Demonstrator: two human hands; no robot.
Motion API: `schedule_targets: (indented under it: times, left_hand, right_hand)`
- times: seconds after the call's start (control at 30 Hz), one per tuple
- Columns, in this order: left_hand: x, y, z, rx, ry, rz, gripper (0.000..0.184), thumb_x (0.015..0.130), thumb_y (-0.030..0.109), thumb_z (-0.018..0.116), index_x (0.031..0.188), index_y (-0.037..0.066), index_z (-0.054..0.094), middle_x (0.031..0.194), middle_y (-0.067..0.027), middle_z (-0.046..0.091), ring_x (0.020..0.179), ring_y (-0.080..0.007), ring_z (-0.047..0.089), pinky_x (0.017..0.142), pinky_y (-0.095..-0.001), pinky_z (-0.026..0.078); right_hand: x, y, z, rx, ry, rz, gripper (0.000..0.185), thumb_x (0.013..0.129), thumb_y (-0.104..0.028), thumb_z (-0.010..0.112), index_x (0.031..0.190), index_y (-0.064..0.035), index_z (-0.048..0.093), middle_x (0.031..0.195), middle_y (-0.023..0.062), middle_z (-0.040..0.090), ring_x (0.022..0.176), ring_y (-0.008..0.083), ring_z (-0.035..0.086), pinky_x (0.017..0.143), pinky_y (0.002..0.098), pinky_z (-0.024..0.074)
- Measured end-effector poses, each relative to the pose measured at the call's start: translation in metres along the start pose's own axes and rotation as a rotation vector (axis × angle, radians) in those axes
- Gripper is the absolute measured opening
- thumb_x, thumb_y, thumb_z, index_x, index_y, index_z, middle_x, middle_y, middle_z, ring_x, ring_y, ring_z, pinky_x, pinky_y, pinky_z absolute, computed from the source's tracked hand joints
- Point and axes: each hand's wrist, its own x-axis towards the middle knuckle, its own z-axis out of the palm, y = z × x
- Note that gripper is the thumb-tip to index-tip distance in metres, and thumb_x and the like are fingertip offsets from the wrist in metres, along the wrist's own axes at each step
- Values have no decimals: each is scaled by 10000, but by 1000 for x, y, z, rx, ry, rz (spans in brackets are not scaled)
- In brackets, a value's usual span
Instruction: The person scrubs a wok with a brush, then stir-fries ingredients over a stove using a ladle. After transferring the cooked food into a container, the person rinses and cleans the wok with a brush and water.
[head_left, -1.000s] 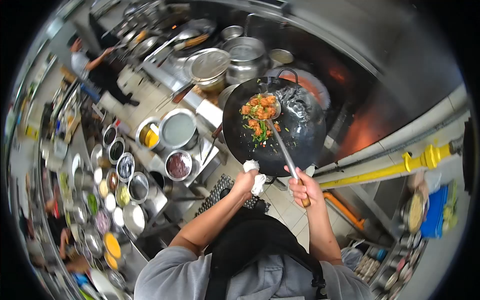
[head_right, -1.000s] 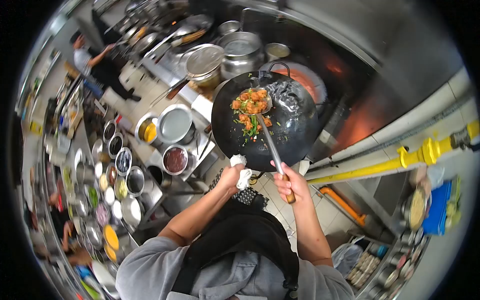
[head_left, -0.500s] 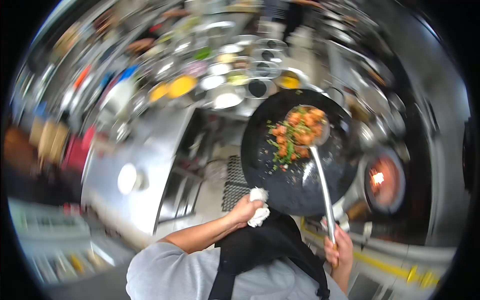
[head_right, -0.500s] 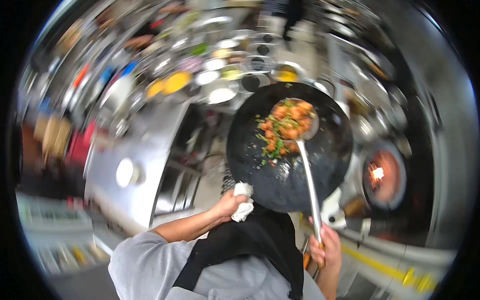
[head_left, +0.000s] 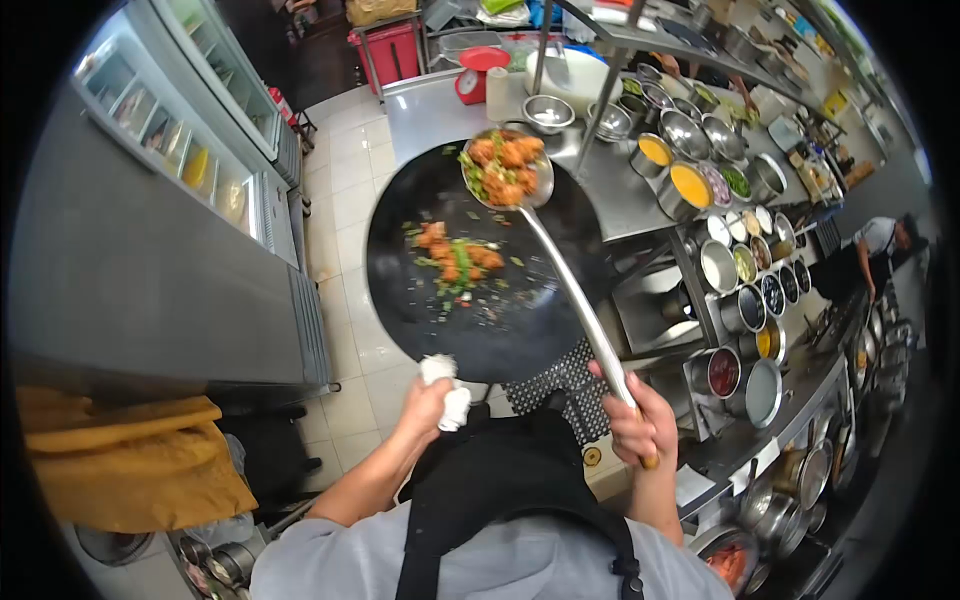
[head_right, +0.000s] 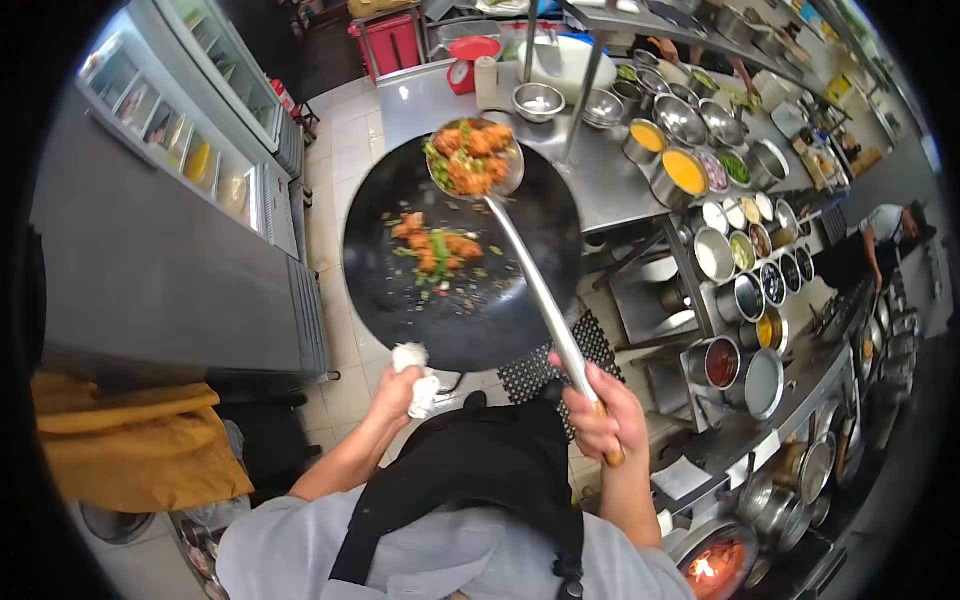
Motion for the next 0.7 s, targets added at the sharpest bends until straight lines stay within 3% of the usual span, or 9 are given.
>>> schedule_targets:
  times: [0.17,0.23,0.37,0.43,0.47,0.57,0.6,0.63,0.7]
  left_hand:
    - [9,-4,-55,-209,282,152,168,856,49,493,998,0,569,741,-81,610,545,-199,616,443,-357,516]
    - [5,-14,-79,-269,354,157,165,859,54,495,1000,4,565,737,-82,609,529,-202,606,429,-361,507]
    - [-28,-31,-90,-410,532,164,182,849,35,506,1017,-5,564,773,-83,625,574,-192,629,474,-345,524]
    - [-41,-42,-86,-453,606,175,160,862,48,504,1006,2,558,746,-79,615,538,-198,616,426,-352,503]
    - [-48,-47,-83,-485,646,175,155,865,57,503,1002,5,556,735,-78,610,535,-200,614,419,-353,499]
    - [-60,-69,-72,-566,720,167,122,871,85,508,957,17,559,690,-77,599,503,-201,598,392,-352,479]
    - [-63,-76,-67,-601,750,166,105,869,86,511,935,20,561,677,-75,595,490,-200,590,387,-352,474]
    - [-65,-81,-60,-635,781,162,90,868,87,514,912,24,562,665,-73,591,477,-199,581,383,-351,470]
    - [-74,-92,-44,-675,812,157,77,870,90,512,878,29,559,645,-68,583,444,-200,559,368,-350,456]
  right_hand:
    - [80,-42,16,-100,-17,61,495,1079,-282,376,1493,-32,274,795,58,481,449,28,388,299,189,334]
    - [106,-63,12,-237,43,17,460,1072,-272,404,1459,-28,359,802,54,491,451,27,377,309,180,330]
    - [153,-98,-14,-676,184,-90,348,1049,-230,477,1337,-37,508,763,51,524,448,37,379,320,188,328]
    - [176,-103,-30,-1102,484,-216,268,1029,-227,531,1247,-74,569,709,21,517,436,44,401,326,212,338]
    - [185,-108,-45,-1241,506,-246,200,1018,-229,556,1156,-94,612,656,-7,511,414,51,413,331,233,348]
    - [194,-122,-89,-1609,519,-254,238,1008,-212,553,1167,-50,628,544,-35,491,402,71,467,337,265,351]
    - [195,-129,-105,-1680,555,-210,298,985,-213,571,1208,-19,613,530,22,537,413,109,522,374,318,399]
    - [192,-131,-116,-2001,529,-356,350,968,-219,574,1238,3,598,617,160,630,487,258,629,482,392,483]
    - [184,-135,-129,-2168,485,-520,405,957,-224,573,1284,15,569,750,274,659,676,416,675,638,457,525]
